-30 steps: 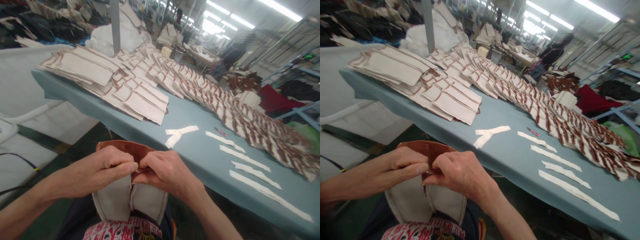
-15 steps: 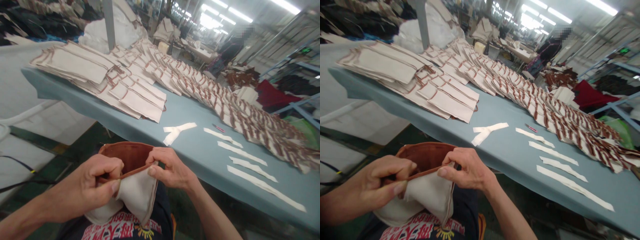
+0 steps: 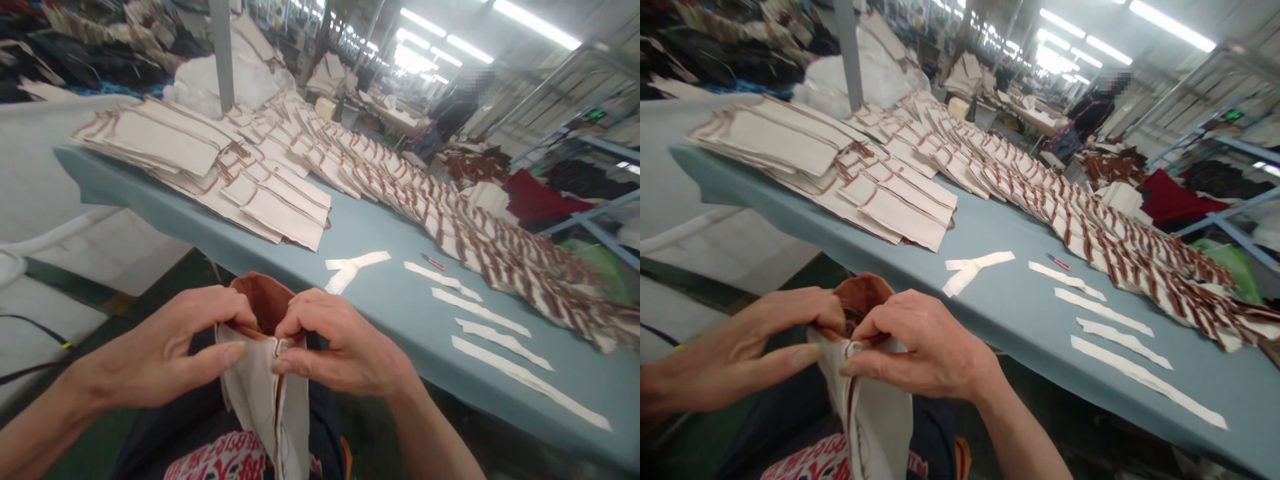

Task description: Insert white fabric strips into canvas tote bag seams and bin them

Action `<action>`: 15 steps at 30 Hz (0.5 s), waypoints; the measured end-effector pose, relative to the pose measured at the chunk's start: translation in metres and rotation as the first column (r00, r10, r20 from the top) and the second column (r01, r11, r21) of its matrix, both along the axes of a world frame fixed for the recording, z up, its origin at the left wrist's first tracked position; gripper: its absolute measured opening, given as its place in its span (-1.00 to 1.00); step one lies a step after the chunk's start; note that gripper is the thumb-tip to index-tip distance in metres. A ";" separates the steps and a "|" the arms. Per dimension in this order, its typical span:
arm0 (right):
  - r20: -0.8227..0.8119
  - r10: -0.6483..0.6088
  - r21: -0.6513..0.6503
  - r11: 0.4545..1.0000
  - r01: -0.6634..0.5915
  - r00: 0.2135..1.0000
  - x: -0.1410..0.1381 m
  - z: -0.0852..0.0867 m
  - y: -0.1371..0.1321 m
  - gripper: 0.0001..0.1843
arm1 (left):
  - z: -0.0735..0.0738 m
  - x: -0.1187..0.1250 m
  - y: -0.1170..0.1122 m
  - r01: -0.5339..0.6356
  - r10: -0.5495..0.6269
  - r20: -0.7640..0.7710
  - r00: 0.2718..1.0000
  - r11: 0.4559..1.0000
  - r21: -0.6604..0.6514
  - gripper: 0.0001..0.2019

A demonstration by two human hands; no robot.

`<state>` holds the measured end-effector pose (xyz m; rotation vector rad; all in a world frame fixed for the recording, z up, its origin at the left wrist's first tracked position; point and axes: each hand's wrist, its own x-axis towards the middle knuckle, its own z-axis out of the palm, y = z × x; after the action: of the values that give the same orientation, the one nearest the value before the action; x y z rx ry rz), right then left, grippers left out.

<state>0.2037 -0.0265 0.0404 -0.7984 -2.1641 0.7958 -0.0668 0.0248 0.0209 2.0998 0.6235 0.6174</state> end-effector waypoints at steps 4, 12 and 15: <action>0.021 -0.037 -0.072 0.997 0.038 0.999 -0.001 -0.002 0.004 -0.50 | 0.011 0.024 -0.008 0.019 -0.019 0.005 1.000 0.999 -0.041 -0.77; -0.079 -0.088 -0.404 0.913 0.049 0.993 0.007 -0.021 0.004 -0.38 | -0.007 0.034 -0.012 0.045 -0.044 0.010 0.999 0.974 -0.224 -0.70; -0.119 -0.090 -0.490 0.871 0.020 0.989 0.004 -0.023 0.003 -0.45 | -0.009 0.033 -0.011 0.042 -0.041 0.010 0.999 0.957 -0.287 -0.71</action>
<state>0.2073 -0.0232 0.0175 -1.0134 -1.8230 1.3577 -0.0341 0.0134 0.0121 1.8343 0.6257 0.4757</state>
